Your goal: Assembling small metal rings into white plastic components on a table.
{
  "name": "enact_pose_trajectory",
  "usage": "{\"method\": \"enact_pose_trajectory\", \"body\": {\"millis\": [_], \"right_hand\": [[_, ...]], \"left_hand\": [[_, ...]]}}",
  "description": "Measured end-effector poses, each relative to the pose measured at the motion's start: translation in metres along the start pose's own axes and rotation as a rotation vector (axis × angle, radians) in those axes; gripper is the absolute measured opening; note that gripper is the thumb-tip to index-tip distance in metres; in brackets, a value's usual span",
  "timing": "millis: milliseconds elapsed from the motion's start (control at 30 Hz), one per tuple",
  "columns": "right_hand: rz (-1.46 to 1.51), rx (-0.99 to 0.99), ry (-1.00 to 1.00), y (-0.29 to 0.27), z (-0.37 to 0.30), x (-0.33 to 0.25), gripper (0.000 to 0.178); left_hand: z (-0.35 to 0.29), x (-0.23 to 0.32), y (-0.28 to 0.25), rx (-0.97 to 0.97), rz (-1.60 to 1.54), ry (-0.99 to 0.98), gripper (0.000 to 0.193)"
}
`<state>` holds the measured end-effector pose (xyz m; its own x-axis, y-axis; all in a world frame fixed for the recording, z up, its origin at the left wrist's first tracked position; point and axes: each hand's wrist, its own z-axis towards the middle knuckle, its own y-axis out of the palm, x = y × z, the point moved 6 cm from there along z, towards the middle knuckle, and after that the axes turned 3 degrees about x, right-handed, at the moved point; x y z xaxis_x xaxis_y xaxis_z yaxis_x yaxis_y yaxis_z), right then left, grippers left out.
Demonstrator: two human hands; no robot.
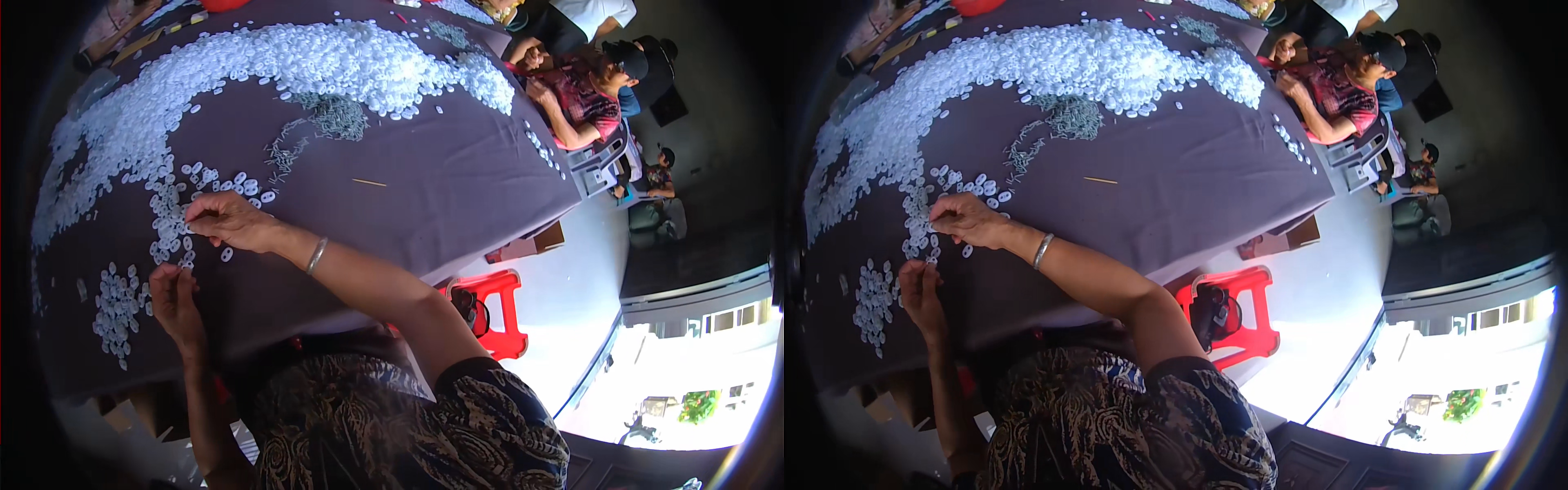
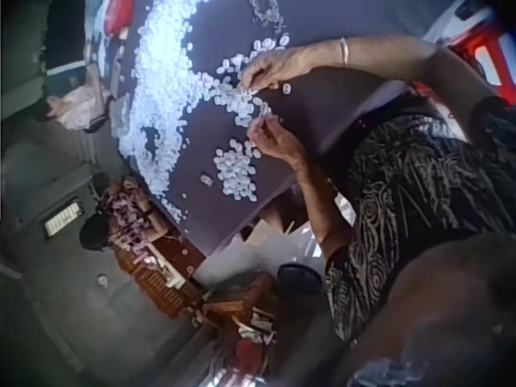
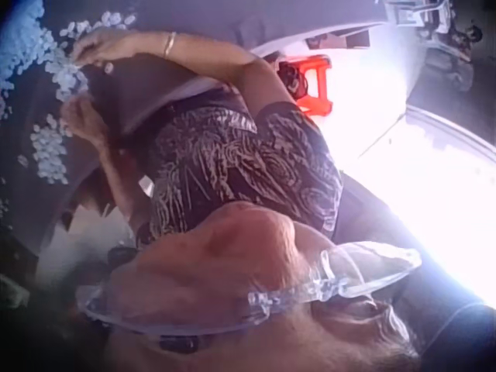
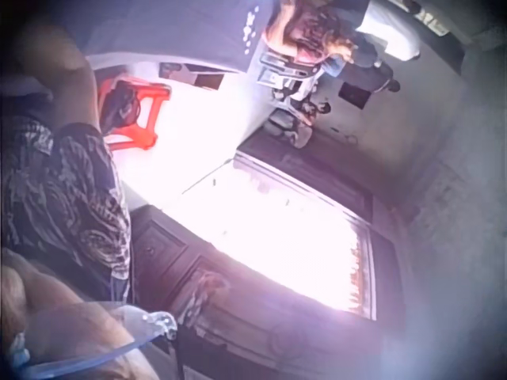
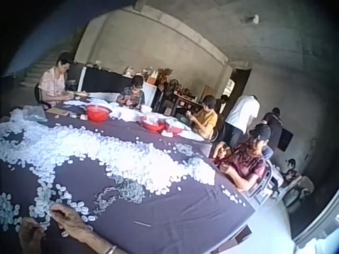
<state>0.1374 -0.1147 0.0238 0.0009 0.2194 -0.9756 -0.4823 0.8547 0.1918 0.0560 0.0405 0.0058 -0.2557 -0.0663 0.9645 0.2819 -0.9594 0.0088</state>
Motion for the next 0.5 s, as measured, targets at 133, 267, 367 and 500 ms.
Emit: {"method": "enact_pose_trajectory", "body": {"millis": [133,267,367,500], "right_hand": [[0.024,0.009,0.019,-0.004,0.000,-0.001,0.009],[0.004,0.014,0.023,0.000,-0.001,-0.004,0.012],[-0.001,-0.012,0.038,0.002,-0.002,-0.004,0.016],[0.004,-0.005,0.015,-0.002,0.001,0.004,0.026]], "left_hand": [[0.004,-0.007,-0.001,-0.017,0.002,-0.002,0.012],[0.002,-0.005,0.001,-0.011,0.036,-0.006,0.012],[0.004,-0.010,-0.007,0.009,0.036,-0.001,0.012],[0.005,-0.009,-0.007,-0.036,0.076,0.069,0.011]]}}
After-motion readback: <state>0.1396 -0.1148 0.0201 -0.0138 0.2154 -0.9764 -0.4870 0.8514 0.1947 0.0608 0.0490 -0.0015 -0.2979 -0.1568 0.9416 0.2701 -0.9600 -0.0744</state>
